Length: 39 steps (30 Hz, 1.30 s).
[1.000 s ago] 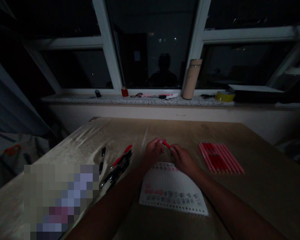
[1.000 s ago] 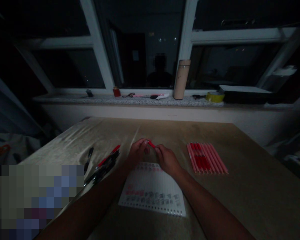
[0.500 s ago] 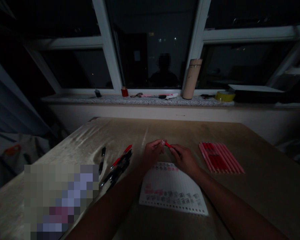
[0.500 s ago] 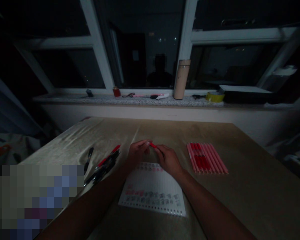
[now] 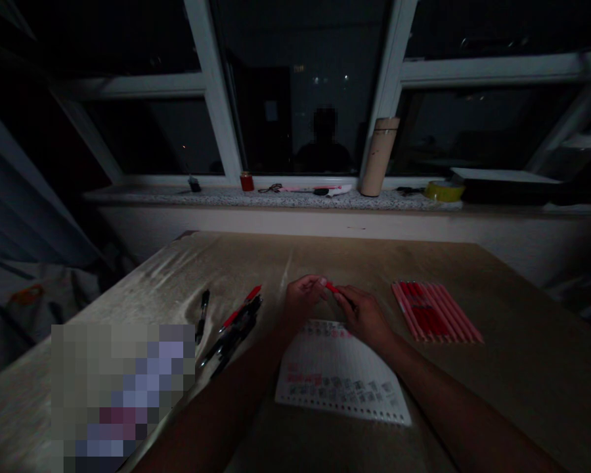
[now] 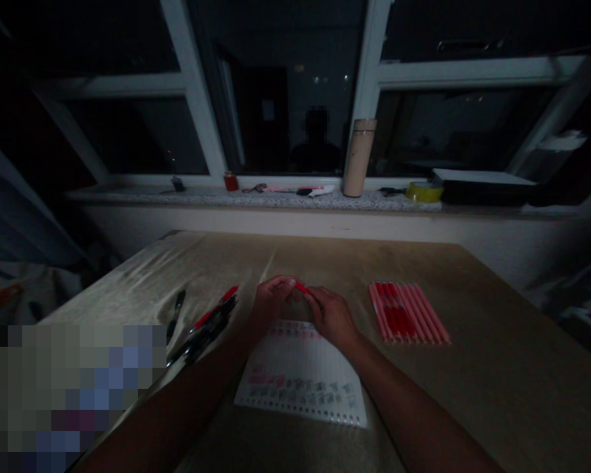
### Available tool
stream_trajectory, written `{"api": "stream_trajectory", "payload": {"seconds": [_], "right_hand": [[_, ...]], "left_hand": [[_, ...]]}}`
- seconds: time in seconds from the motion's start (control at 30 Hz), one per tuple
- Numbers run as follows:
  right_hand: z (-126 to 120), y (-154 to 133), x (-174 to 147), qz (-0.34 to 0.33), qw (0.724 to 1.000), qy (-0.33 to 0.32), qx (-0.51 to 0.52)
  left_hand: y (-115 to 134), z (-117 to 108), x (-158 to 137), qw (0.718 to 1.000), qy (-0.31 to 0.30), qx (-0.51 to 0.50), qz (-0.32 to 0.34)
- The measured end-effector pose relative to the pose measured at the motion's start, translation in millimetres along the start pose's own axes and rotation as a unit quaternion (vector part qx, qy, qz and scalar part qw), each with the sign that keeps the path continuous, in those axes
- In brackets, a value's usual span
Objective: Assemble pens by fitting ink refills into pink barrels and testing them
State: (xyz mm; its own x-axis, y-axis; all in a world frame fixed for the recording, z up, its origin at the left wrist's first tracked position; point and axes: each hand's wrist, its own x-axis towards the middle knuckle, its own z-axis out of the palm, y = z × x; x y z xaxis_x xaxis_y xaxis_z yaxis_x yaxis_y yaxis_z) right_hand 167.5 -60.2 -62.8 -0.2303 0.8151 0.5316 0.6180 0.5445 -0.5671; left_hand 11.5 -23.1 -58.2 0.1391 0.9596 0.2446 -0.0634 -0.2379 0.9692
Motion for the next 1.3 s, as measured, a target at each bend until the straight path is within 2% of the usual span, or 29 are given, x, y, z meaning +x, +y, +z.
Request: {"api": "stream_trajectory", "payload": {"seconds": [0.13,0.27,0.33,0.47,0.53,0.73,0.97,1.3], "right_hand": [[0.0,1.3,-0.2,-0.003,1.000,0.005,0.012],[0.6,2.8,-1.4,0.006,1.000,-0.003,0.003],[1.1,3.4,-1.5,0.007,1.000,-0.005,-0.002],[1.2,3.3,-1.1,0.006,1.000,0.002,-0.001],[1.1,3.1,-1.2,0.006,1.000,0.001,0.002],[3.1,4.3,-2.3,0.006,1.000,-0.007,-0.004],[1.8,4.0,-1.8,0.007,1.000,0.004,0.001],[1.5,3.3,-2.0,0.012,1.000,-0.001,-0.005]], "left_hand": [[-3.6,0.1,0.4,0.998,-0.038,-0.041,-0.005],[-3.8,-1.4,1.5,1.000,0.002,0.016,0.001],[-2.6,-1.3,1.7,1.000,0.009,0.011,-0.008],[-1.2,-0.5,1.3,0.997,-0.027,-0.061,-0.028],[-2.3,-0.8,1.3,0.997,-0.040,-0.067,-0.022],[-6.6,-1.7,3.4,1.000,0.021,-0.005,-0.015],[-3.1,-2.7,1.3,0.997,-0.033,-0.066,-0.019],[-5.8,-3.3,2.0,0.999,0.003,-0.042,-0.014]]}}
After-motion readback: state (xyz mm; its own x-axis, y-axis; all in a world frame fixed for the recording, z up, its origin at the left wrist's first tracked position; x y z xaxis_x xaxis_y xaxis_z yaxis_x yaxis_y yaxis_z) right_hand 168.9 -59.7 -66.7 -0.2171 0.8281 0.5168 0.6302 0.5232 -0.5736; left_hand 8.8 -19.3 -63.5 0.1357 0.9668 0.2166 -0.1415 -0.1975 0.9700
